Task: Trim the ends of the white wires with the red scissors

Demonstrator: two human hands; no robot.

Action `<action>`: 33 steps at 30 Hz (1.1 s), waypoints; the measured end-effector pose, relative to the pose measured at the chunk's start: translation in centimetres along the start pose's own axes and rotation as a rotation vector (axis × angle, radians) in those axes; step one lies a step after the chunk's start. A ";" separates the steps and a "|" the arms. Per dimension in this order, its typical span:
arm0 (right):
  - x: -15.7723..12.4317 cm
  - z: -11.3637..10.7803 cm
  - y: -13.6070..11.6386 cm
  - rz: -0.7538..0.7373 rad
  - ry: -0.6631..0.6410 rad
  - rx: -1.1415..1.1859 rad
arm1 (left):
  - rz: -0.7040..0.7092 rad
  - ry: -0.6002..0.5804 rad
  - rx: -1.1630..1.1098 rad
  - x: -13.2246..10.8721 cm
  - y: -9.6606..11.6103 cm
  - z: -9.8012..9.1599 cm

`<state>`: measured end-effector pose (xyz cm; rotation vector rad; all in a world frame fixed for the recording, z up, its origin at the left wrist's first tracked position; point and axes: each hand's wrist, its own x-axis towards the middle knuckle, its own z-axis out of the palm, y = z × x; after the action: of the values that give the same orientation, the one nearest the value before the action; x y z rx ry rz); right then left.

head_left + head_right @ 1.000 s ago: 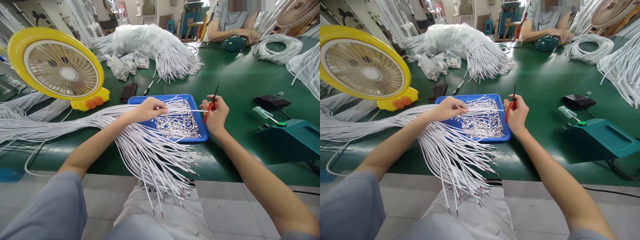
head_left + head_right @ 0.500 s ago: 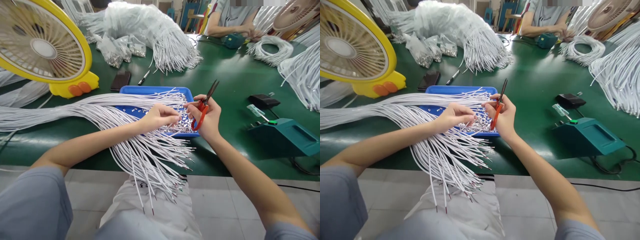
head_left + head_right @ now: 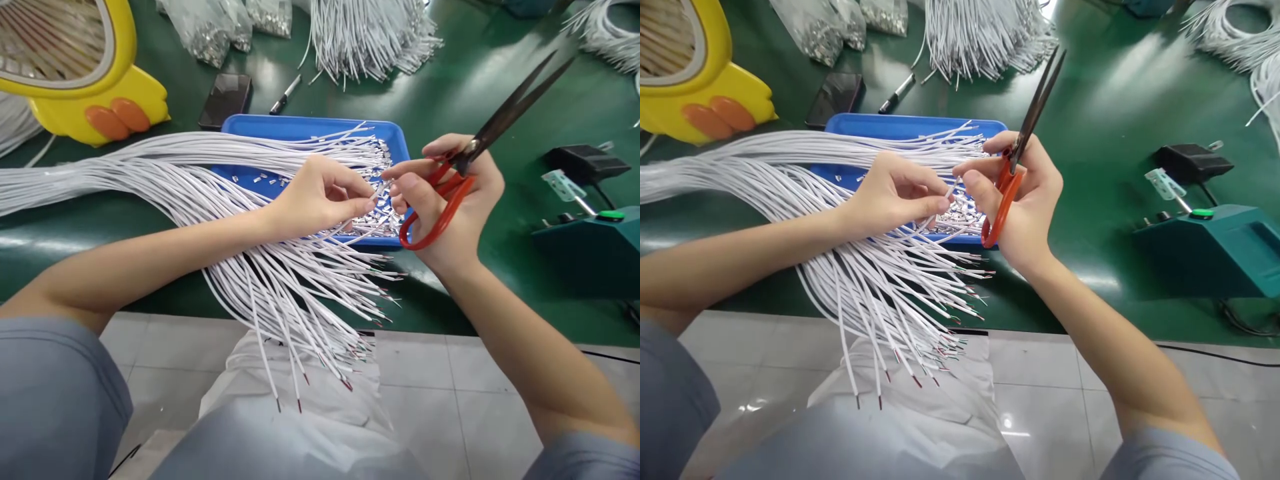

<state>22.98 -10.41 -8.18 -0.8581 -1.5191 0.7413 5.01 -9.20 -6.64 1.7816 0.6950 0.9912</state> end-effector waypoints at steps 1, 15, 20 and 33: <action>0.0 0.0 0.0 -0.010 0.011 0.002 | -0.005 -0.004 -0.012 0.0 0.0 0.0; 0.7 0.3 0.0 -0.174 0.021 0.016 | -0.040 -0.019 -0.105 -0.2 0.2 0.1; 0.7 0.5 -0.1 -0.135 -0.013 0.006 | -0.026 -0.020 -0.118 -0.2 0.3 -0.1; 0.1 0.5 0.2 -0.102 0.055 -0.125 | -0.023 0.045 -0.169 -0.1 0.0 -0.2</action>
<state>22.52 -10.21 -8.40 -0.8798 -1.5606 0.5483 4.82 -9.20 -6.61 1.6052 0.6388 1.0464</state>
